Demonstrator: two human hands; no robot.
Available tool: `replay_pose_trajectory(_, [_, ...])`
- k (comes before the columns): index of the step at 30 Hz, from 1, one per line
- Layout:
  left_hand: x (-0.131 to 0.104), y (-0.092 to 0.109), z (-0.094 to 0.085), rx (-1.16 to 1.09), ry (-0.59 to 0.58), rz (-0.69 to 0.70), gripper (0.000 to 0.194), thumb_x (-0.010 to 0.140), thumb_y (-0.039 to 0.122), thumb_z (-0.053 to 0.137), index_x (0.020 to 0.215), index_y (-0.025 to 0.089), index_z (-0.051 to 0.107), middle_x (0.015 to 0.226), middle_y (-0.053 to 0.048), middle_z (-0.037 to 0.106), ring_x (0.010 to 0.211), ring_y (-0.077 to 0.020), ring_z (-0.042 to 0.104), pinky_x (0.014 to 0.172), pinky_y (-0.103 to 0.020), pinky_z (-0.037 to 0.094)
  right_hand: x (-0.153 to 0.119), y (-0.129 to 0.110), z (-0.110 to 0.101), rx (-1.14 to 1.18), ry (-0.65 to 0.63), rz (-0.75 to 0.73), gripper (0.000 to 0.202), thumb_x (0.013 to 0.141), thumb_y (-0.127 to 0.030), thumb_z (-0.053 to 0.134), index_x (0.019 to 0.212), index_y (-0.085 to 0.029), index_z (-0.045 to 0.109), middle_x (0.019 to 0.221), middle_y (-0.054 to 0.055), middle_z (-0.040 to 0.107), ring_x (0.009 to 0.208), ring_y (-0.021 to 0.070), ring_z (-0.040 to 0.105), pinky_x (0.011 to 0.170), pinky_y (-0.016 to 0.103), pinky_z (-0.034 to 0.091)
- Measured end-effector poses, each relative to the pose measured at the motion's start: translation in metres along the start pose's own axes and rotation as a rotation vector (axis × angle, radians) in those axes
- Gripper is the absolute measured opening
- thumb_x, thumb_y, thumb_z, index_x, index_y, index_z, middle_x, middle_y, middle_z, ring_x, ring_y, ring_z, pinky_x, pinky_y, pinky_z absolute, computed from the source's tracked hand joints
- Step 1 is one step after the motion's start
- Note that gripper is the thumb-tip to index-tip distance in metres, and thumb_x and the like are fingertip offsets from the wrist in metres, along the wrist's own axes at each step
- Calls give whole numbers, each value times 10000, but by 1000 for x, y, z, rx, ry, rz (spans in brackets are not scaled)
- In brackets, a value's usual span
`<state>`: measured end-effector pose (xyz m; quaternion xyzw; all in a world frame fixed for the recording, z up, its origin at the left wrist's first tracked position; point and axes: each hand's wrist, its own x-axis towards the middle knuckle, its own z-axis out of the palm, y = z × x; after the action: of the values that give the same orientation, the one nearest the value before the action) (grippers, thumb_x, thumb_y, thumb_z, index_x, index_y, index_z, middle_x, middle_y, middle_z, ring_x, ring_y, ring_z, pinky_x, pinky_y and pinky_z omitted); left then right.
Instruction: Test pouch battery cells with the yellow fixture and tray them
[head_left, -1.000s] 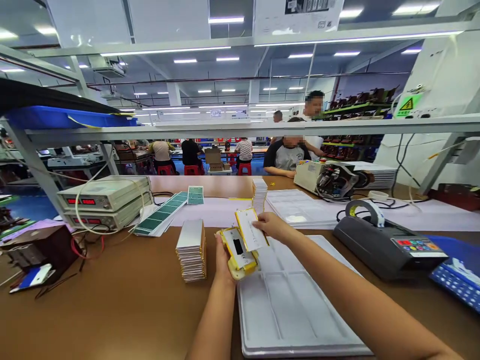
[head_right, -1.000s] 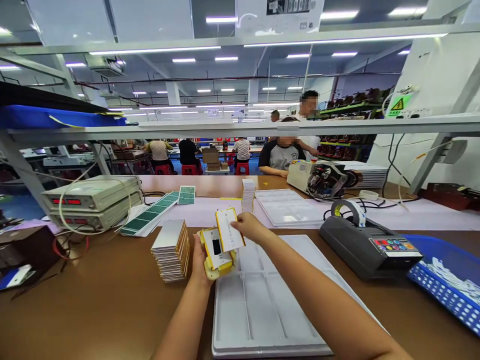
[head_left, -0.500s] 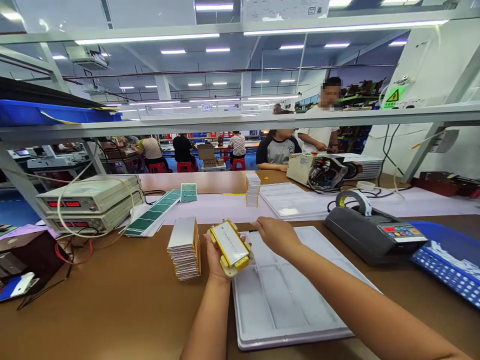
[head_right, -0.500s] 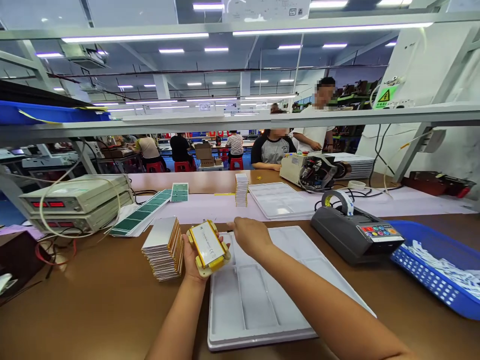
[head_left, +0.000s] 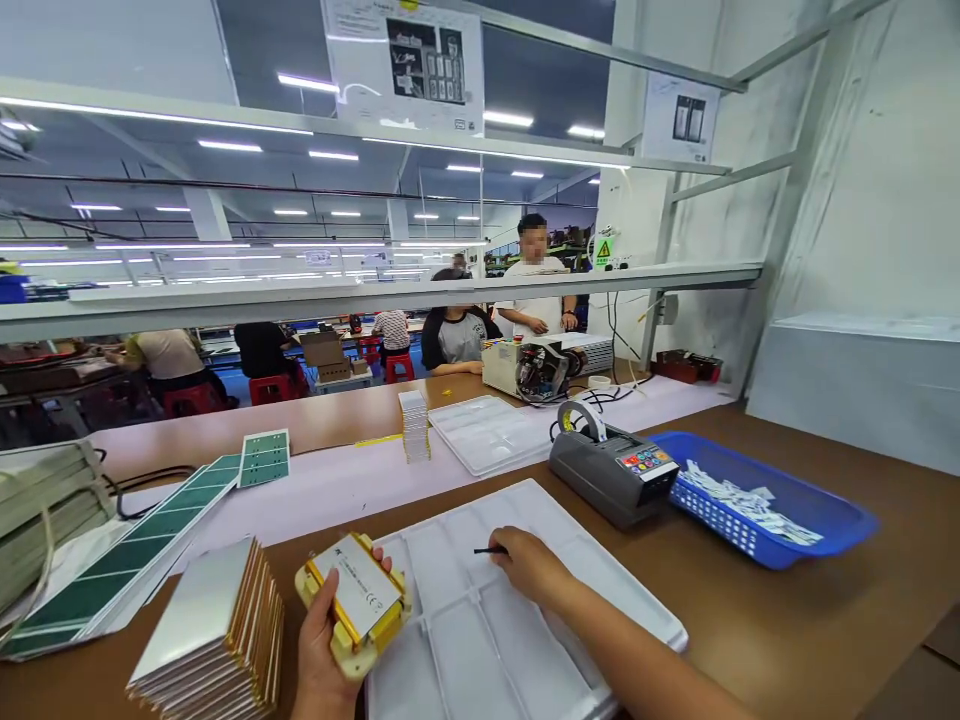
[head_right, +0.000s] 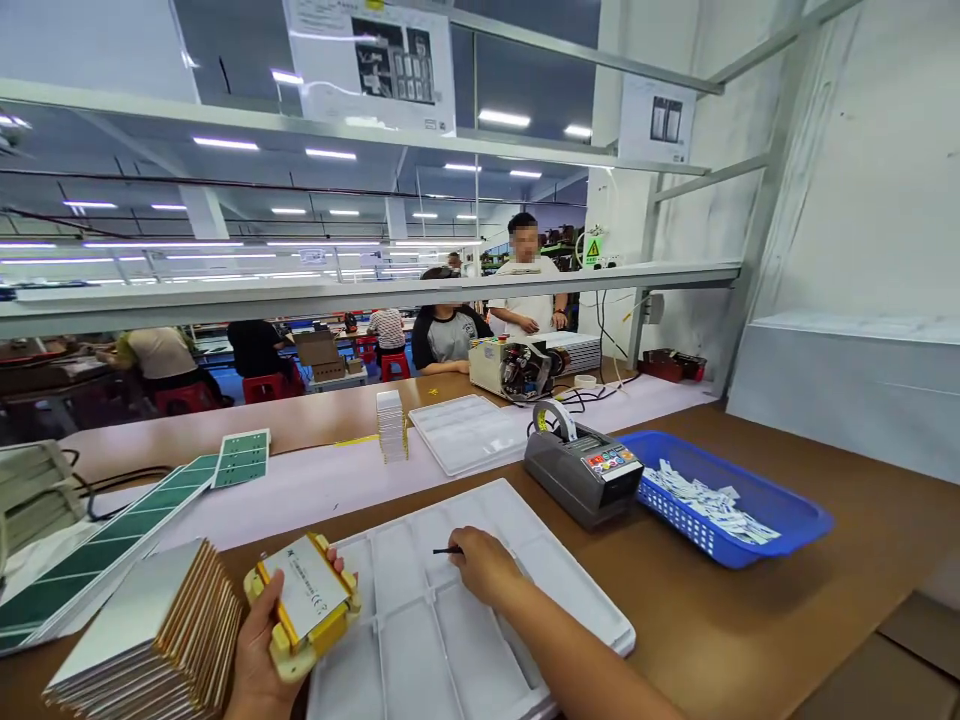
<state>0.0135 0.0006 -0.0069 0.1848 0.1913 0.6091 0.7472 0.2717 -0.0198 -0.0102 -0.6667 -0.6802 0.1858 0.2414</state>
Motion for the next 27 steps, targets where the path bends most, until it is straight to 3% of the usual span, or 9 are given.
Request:
replay_pose_trajectory(5, [-2,-5,7,156,104,30,620,682,82,459,1287,182,364,947,-142,658,880,-285,610,819,-513,434,-2,0,-5,34,-5,-70,195,819,-259,394,884,-218,573,937,28,592,816,162,532,650,255,346])
replay_pose_trajectory(9, [-1,-9,11,209,184,33,636,670,78,480,1287,175,360,914,-136,665,851,-278,618,806,-505,444,-6,-1,-11,64,-45,-89,204,814,-268,401,885,-222,586,930,25,604,809,166,538,625,254,344])
replay_pose_trajectory(16, [2,-12,13,215,220,-22,687,647,72,517,1300,192,340,908,-130,666,846,-275,616,797,-509,442,-8,-1,-11,113,-108,-124,209,811,-274,412,893,-226,599,931,28,616,835,178,546,652,265,360])
replay_pose_trajectory(23, [-4,-11,27,250,298,-94,717,649,107,538,1320,201,305,842,-120,676,777,-278,631,718,-482,484,-8,-2,-13,120,-117,-132,209,801,-266,414,872,-219,605,931,31,617,816,174,551,650,261,372])
replay_pose_trajectory(27, [-3,-11,26,306,310,-97,679,630,106,562,1277,203,380,811,-97,679,758,-287,635,707,-487,489,-9,-2,-14,115,-109,-136,208,792,-267,421,874,-222,607,930,26,619,826,172,552,662,257,378])
